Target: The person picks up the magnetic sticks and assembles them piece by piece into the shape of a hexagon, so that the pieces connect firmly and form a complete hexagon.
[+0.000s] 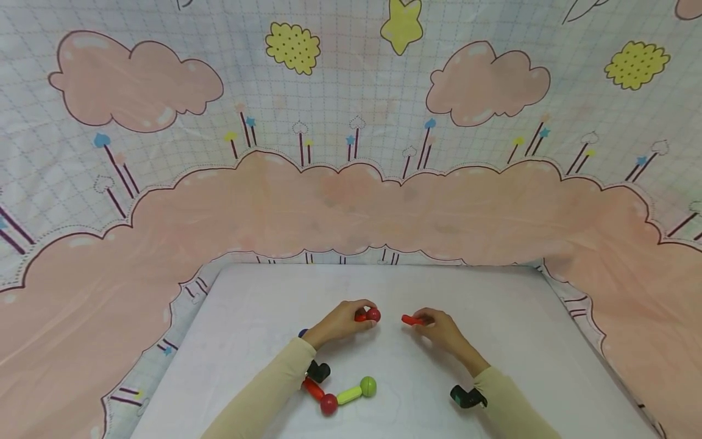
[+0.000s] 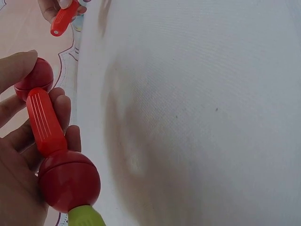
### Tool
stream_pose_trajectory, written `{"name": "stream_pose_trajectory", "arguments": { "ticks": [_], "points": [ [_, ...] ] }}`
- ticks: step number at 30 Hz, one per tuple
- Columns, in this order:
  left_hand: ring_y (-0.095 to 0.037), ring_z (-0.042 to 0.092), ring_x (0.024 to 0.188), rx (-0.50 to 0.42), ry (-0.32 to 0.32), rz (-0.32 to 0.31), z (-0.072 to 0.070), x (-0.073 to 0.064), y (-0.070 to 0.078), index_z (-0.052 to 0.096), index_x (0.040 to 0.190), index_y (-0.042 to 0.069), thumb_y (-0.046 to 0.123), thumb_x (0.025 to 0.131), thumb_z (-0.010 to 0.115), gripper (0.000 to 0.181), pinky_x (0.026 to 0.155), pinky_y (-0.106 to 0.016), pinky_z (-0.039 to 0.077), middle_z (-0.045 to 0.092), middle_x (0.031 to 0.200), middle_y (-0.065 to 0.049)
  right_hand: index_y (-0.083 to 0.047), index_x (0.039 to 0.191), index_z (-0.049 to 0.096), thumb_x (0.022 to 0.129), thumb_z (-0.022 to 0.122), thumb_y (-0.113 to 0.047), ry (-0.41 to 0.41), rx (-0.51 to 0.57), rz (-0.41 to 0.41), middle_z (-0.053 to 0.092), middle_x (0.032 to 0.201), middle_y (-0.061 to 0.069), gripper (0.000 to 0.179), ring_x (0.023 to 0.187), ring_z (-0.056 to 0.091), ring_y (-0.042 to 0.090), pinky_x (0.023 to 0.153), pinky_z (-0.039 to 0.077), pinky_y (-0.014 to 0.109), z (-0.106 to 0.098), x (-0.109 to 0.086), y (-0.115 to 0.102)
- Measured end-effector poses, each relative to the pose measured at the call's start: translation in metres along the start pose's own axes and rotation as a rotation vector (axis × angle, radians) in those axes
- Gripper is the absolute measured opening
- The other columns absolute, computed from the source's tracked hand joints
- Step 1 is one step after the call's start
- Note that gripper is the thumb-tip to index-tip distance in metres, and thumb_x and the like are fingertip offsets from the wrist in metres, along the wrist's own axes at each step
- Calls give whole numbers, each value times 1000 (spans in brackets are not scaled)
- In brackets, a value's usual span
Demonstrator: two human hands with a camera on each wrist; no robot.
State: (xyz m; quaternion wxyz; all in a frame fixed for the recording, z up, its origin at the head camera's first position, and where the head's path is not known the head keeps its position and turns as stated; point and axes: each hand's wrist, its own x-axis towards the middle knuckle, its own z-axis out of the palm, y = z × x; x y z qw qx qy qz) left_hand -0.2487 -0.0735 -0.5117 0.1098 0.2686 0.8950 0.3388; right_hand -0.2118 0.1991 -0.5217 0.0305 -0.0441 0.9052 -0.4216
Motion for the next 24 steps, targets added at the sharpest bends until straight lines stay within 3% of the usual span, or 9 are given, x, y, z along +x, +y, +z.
{"name": "stream_pose_trajectory", "arguments": {
  "ticks": [11,24],
  "points": [
    [-11,56,90,-7,-3,-14,-1,-1,1,58,130,22,32,93,67,39,79,-26,50,67,104,0,-10,107,70,87,73,-11,-3,41,-38,69,101,4,20,94,61,19,75,50,30,16,-2,-8],
    [-9,56,87,2,1,29,-1,-1,1,60,128,21,32,93,68,38,78,-25,48,69,101,-1,-10,107,70,88,73,-15,-25,68,-98,70,99,4,20,93,63,18,79,52,35,30,2,-21]
  ]
}}
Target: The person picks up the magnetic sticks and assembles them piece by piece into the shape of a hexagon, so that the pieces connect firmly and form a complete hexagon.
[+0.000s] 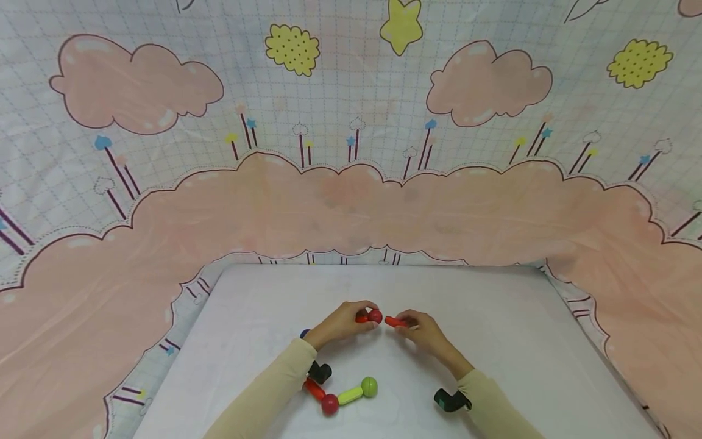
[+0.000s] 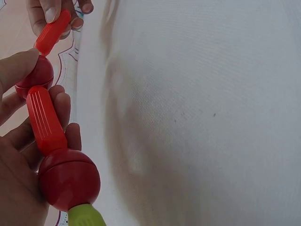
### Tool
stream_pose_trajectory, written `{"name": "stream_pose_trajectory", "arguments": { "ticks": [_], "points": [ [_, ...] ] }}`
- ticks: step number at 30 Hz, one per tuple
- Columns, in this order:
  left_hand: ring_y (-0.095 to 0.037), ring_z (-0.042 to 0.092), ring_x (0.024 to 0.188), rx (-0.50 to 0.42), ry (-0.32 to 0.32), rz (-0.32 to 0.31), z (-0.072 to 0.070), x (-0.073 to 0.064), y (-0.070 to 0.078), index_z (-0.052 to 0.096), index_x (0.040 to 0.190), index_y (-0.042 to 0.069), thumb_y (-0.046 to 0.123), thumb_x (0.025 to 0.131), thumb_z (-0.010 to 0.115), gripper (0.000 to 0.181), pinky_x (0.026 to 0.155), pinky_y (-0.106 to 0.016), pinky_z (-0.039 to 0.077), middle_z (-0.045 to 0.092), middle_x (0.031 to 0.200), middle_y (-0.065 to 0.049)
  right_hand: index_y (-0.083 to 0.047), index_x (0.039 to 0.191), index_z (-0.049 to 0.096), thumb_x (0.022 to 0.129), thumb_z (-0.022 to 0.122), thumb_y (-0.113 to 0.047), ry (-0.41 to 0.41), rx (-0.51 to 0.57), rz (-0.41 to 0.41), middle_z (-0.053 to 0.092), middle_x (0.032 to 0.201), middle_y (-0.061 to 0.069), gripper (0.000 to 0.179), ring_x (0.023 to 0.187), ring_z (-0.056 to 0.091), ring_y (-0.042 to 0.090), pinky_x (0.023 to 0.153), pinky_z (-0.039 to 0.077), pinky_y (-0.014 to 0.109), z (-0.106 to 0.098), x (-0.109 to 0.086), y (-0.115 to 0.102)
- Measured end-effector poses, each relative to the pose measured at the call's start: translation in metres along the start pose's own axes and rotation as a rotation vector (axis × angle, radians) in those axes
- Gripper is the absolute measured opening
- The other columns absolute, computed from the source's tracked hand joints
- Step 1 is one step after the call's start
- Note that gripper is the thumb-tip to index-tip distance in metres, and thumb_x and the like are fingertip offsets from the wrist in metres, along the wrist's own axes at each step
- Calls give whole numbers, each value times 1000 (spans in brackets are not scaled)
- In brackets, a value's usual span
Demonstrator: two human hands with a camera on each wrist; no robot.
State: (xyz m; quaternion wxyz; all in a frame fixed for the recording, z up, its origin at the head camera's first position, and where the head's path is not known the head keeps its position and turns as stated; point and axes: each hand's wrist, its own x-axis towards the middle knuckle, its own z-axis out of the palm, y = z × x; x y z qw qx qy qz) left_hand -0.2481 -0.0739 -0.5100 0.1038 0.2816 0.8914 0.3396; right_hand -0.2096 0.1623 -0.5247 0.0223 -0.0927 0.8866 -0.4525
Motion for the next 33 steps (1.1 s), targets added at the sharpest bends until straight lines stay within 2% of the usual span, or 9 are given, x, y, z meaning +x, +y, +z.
{"name": "stream_pose_trajectory", "arguments": {
  "ticks": [5,8,12,16,22,25,30,33],
  "points": [
    [-9,55,82,-7,10,13,1,1,0,61,126,20,32,92,69,36,74,-25,46,69,97,0,-8,105,69,89,72,-21,-2,-18,-68,70,95,4,21,88,63,17,73,51,32,2,1,-1],
    [-9,55,82,-10,9,8,0,1,0,62,125,20,32,92,69,36,72,-25,46,69,98,-1,-10,104,69,89,73,-18,-1,-17,-42,69,93,3,18,88,62,17,73,50,31,4,2,-3],
    [-10,56,84,-15,-23,-1,0,1,1,60,125,19,29,92,69,36,72,-25,47,69,103,-3,-12,103,70,88,73,-14,-11,2,20,68,93,1,16,90,61,17,73,49,31,7,2,-5],
    [-10,55,89,-10,-77,17,1,1,1,59,127,17,26,91,69,38,77,-25,48,67,109,-3,-11,103,69,87,73,-13,-25,8,11,69,94,2,16,89,61,17,72,49,29,9,-1,-7],
    [-5,52,83,-33,-98,66,9,3,1,67,113,20,20,91,70,22,73,-20,45,64,95,6,-8,102,69,86,73,-10,-53,34,-34,70,94,6,17,86,63,18,66,50,28,14,-3,-5],
    [-4,51,80,-42,-95,74,11,5,0,68,108,20,19,91,70,17,70,-19,44,62,90,8,-8,104,69,85,73,-9,-34,41,-2,70,97,7,20,87,63,17,64,49,27,16,-4,-4],
    [-5,50,81,-13,-69,84,10,5,0,68,108,18,19,92,70,16,71,-20,44,63,92,6,-6,110,65,84,73,-9,35,82,75,67,97,6,27,86,64,17,62,48,26,16,-10,-6],
    [-6,51,82,-3,-53,73,9,5,0,68,108,18,21,92,69,16,71,-20,43,63,93,5,-5,110,63,84,72,-9,75,75,80,66,94,5,28,84,63,16,63,48,26,14,-14,-6]
  ]
}}
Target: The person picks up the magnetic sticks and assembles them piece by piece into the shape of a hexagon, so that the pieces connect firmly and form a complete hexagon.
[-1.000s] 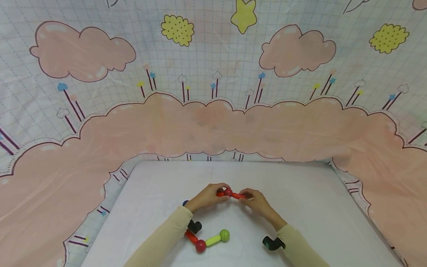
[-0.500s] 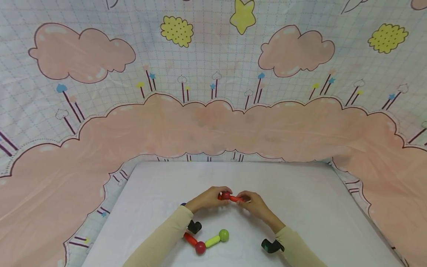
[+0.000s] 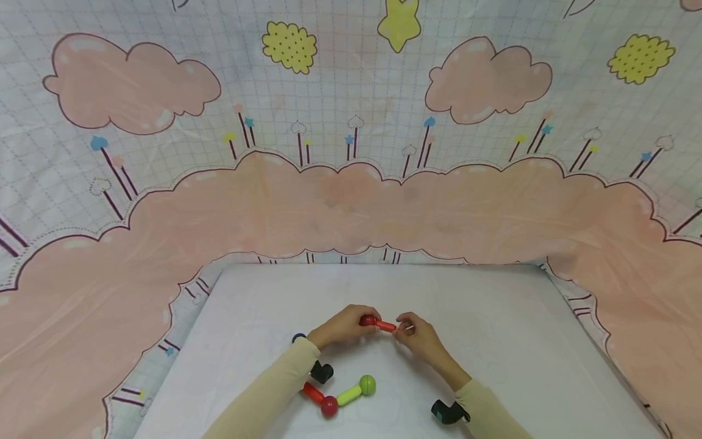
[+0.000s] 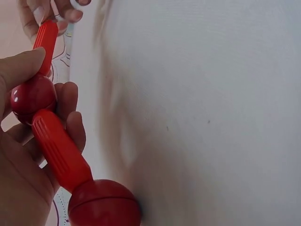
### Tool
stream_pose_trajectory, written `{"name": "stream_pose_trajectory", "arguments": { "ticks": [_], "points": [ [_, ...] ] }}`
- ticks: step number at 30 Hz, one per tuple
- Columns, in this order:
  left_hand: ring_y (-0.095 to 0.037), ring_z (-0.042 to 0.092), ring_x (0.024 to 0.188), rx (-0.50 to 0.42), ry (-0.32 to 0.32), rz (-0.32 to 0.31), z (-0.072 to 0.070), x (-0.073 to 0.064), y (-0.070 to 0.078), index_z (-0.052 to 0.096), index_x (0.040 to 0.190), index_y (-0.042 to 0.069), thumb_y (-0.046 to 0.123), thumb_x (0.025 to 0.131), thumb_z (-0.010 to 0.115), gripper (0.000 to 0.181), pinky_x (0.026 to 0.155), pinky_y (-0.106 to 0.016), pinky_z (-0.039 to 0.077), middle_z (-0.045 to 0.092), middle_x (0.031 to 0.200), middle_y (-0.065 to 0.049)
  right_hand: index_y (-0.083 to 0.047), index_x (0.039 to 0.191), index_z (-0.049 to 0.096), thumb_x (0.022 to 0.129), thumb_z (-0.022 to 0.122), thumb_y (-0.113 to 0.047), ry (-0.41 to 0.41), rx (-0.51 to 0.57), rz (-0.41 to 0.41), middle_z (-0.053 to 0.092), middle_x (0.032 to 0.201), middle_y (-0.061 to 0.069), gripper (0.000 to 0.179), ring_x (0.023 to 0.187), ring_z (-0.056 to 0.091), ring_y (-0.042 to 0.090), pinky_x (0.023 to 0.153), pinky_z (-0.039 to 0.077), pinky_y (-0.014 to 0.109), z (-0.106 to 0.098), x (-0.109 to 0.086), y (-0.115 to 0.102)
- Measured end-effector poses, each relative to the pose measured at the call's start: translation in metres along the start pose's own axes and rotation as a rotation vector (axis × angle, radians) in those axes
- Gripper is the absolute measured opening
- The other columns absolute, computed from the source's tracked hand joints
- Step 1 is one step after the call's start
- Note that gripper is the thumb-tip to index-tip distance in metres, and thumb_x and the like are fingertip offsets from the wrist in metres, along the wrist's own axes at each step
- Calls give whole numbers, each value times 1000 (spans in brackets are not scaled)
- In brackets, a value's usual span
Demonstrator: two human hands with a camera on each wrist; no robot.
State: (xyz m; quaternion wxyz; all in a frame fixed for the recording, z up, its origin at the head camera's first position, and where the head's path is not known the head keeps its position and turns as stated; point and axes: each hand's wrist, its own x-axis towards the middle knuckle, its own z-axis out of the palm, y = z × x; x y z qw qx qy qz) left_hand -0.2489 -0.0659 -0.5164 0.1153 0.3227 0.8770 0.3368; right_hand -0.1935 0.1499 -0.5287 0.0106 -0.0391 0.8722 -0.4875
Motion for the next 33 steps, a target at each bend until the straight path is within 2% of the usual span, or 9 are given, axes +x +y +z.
{"name": "stream_pose_trajectory", "arguments": {
  "ticks": [3,5,10,17,20,26,33],
  "points": [
    [-7,50,82,1,13,-14,-2,0,0,68,109,19,22,93,69,16,71,-21,42,63,93,5,-5,107,63,84,71,-8,1,-3,-1,66,91,4,25,80,62,13,63,48,25,-1,-6,1],
    [-7,50,83,-1,19,-20,-3,0,-1,68,109,19,22,93,68,17,71,-21,42,62,94,5,-6,104,63,85,71,-8,-33,-5,-15,67,89,4,21,79,61,12,62,48,24,-1,-10,1],
    [-8,51,84,-10,29,-20,-5,0,0,68,111,18,24,93,68,19,71,-21,43,63,96,3,-4,103,65,87,70,-12,-202,-24,-125,68,91,4,19,82,61,12,66,50,23,1,-18,2],
    [-9,51,85,-7,26,-18,-6,1,-1,68,110,18,26,93,68,19,71,-21,43,63,96,3,-11,116,65,87,74,-28,-440,-96,-284,68,109,1,34,98,61,14,80,48,24,7,-23,3],
    [-8,50,83,-1,25,-9,-6,2,-1,68,110,18,27,93,68,18,70,-21,42,63,95,4,-13,118,65,84,77,-27,-509,-93,-325,68,113,1,38,102,60,14,84,47,25,11,-25,2],
    [-8,50,82,-3,29,-9,-6,1,-2,68,110,18,26,93,68,19,69,-20,41,62,94,4,-16,115,67,82,79,-21,-574,-72,-345,70,110,-3,35,99,61,7,86,47,23,23,-27,-2],
    [-7,49,80,-10,33,-3,-5,0,-3,68,110,17,26,93,68,19,67,-20,41,61,91,4,-19,109,68,81,81,-24,-631,-94,-355,68,106,-11,31,95,56,-4,88,46,20,31,-31,-7]
  ]
}}
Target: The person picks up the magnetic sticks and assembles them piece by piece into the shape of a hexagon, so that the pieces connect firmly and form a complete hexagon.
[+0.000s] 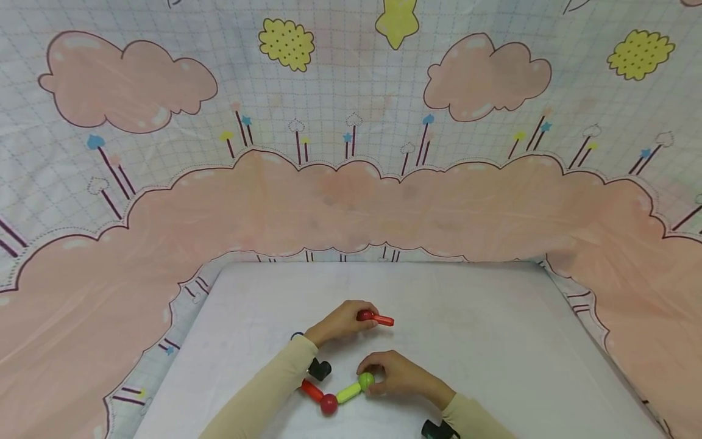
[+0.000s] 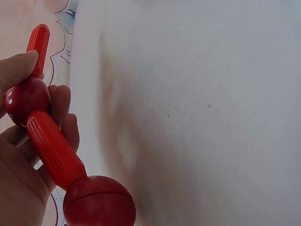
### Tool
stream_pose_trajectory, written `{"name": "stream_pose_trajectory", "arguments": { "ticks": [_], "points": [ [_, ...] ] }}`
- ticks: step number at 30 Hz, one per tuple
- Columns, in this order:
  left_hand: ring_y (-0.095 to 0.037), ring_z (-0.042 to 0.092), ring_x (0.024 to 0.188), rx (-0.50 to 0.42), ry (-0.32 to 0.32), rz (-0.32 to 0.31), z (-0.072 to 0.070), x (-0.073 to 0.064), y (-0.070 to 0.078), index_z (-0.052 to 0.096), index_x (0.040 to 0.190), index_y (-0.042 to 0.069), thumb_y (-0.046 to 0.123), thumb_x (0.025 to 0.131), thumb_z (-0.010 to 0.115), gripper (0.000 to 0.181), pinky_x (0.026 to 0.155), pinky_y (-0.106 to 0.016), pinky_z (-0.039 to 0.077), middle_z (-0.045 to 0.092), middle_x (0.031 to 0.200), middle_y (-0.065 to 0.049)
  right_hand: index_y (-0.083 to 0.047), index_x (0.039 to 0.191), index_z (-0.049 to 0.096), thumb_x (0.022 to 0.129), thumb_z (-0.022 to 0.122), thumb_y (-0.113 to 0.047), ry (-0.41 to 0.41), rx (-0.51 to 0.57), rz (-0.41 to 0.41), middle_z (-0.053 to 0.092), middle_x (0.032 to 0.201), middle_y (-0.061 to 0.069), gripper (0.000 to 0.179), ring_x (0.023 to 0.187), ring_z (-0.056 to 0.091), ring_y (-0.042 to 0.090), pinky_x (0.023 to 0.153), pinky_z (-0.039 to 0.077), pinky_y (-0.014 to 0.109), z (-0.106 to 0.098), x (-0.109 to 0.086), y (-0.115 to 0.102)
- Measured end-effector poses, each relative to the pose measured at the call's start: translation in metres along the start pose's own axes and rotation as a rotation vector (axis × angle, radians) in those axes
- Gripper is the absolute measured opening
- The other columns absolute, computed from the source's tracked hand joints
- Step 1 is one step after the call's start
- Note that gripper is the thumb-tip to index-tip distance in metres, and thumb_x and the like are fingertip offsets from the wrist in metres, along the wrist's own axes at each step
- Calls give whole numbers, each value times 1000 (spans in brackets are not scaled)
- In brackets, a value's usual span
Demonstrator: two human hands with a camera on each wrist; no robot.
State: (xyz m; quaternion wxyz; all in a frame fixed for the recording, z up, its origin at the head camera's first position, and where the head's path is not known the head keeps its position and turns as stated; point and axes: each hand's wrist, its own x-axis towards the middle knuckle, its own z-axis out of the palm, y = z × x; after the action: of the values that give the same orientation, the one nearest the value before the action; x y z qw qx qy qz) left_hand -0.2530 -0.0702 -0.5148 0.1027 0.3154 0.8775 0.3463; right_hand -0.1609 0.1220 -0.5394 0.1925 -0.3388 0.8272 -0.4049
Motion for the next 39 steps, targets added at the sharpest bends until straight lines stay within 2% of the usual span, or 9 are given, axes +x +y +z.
{"name": "stream_pose_trajectory", "arguments": {
  "ticks": [8,13,19,22,27,31,35,39],
  "points": [
    [-8,50,78,-6,20,-14,-3,-2,0,69,108,20,23,92,69,16,66,-20,42,62,88,5,-20,106,69,81,81,-22,39,-15,30,67,103,-13,28,94,55,-3,87,46,21,0,-2,0],
    [-8,50,76,-22,20,-49,-5,-5,-3,69,107,21,24,92,69,15,64,-21,42,61,87,6,-19,107,68,82,79,-23,68,-24,54,66,104,-12,27,95,55,-1,85,45,21,-5,-5,4],
    [-8,50,72,-21,32,-88,-8,-8,-6,68,105,23,23,92,69,13,62,-21,41,60,83,7,-18,108,68,83,77,-20,117,-51,97,67,108,-8,26,97,56,4,86,47,24,-15,-11,8],
    [-9,51,75,-28,37,-100,-11,-9,-5,68,105,22,23,92,69,13,63,-21,42,62,86,7,-17,109,68,84,76,-19,138,-67,106,67,107,-7,27,95,55,5,83,46,23,-21,-14,13],
    [-10,50,73,-21,37,-109,-15,-10,-5,68,109,20,26,92,69,18,62,-22,41,60,85,4,-16,110,68,83,77,-18,172,-91,130,66,105,-6,28,92,54,7,78,45,23,-30,-18,22],
    [-9,49,73,-12,40,-113,-15,-10,-6,68,110,20,27,92,69,19,61,-22,40,58,83,4,-16,110,67,83,77,-17,196,-102,157,65,106,-5,29,94,56,11,79,47,25,-39,-20,28],
    [-10,50,74,-33,45,-122,-14,-10,-8,68,109,20,25,92,69,18,60,-22,41,60,83,5,-15,110,67,83,77,-14,229,-83,174,67,109,-2,29,98,59,16,83,50,29,-49,-21,35],
    [-12,51,74,-45,51,-133,-15,-10,-8,68,109,20,25,92,69,18,61,-23,42,60,82,4,-14,112,67,84,75,-12,265,3,227,67,115,2,29,105,62,21,84,54,34,-58,-21,42]
  ]
}}
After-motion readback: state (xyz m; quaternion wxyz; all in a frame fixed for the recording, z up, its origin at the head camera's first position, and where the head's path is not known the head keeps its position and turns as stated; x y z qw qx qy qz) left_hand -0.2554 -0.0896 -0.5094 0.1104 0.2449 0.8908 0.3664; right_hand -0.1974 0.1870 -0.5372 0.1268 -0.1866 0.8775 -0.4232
